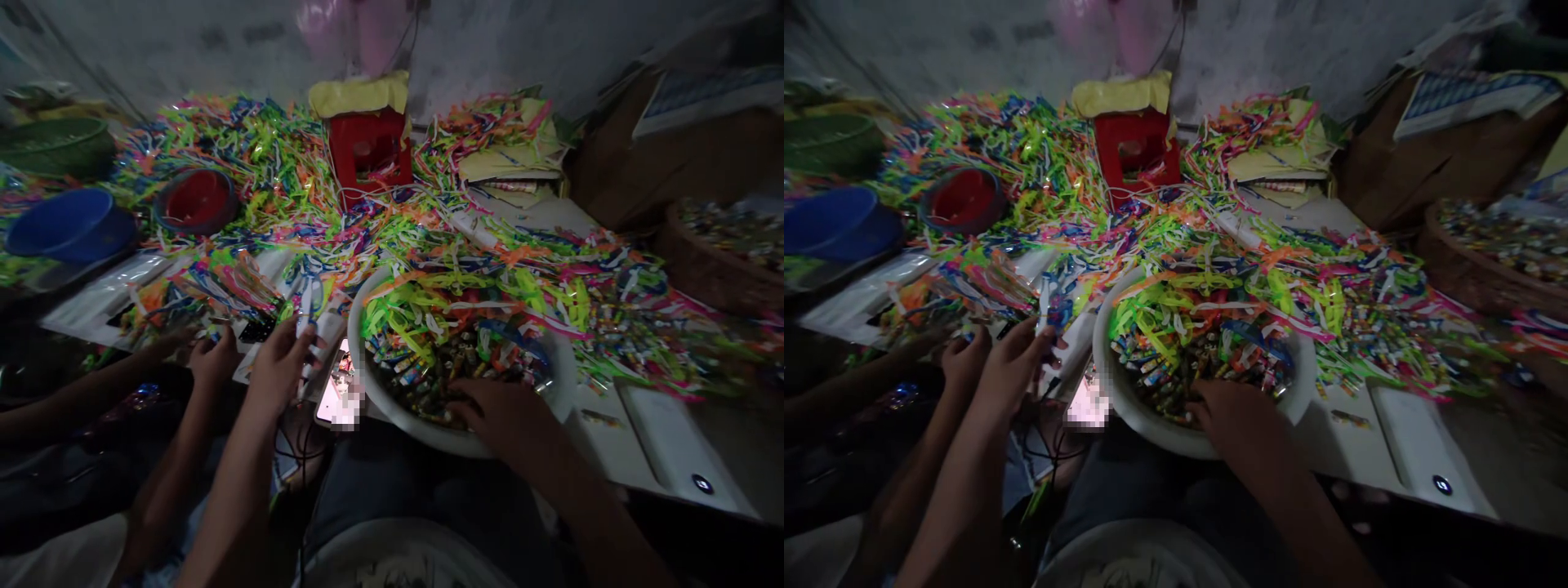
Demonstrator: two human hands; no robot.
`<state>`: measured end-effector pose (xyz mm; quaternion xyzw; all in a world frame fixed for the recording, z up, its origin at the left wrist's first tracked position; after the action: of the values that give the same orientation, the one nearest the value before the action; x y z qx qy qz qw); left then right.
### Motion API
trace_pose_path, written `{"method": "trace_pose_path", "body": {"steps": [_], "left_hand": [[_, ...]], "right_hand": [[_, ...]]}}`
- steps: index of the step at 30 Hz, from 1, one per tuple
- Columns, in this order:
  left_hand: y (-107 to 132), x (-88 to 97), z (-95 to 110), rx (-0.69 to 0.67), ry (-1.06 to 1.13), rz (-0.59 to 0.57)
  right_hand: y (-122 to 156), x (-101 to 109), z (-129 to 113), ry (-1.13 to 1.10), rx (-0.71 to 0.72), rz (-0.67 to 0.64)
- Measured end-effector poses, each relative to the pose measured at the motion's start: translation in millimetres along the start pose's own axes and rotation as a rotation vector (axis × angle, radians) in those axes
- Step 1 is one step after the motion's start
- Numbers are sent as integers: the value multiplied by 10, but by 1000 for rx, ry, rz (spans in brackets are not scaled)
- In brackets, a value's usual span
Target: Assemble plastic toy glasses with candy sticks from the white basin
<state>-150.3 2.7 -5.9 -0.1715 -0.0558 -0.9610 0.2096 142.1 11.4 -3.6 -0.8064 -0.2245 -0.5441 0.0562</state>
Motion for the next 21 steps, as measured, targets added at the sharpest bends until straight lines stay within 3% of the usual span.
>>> {"method": "trace_pose_path", "body": {"steps": [2, 4, 7, 10, 14, 17, 21], "left_hand": [[-227, 259, -165, -40, -374, 63], [-349, 375, -250, -88, -687, 104], [-337, 339, -144, -202, -777, 180], [-203, 64, 210, -424, -641, 142], [-2, -522, 693, -734, -587, -100], [73, -954, 800, -822, -797, -266], [59, -1264, 779, -824, -1072, -294]], "right_hand": [[-59, -52, -49, 111, -22, -124], [-106, -81, -143, 169, -18, -192], [-155, -100, -281, 191, 28, -228], [-165, -99, -313, 177, 67, -222], [-136, -91, -263, 170, 76, -204], [-117, -55, -238, 192, 44, -164], [-41, 51, -215, 191, 46, -129]]}}
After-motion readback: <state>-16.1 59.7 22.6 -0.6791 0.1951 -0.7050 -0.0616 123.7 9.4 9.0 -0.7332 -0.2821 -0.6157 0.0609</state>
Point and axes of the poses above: each hand's wrist, its own y-axis away from the middle knuckle, its own x-axis out of the back of the hand, z = x × y, the point moved 7 cm from there along -y, towards the middle knuckle, and after that the axes turned 5 degrees about -y, right-handed, at the moved point
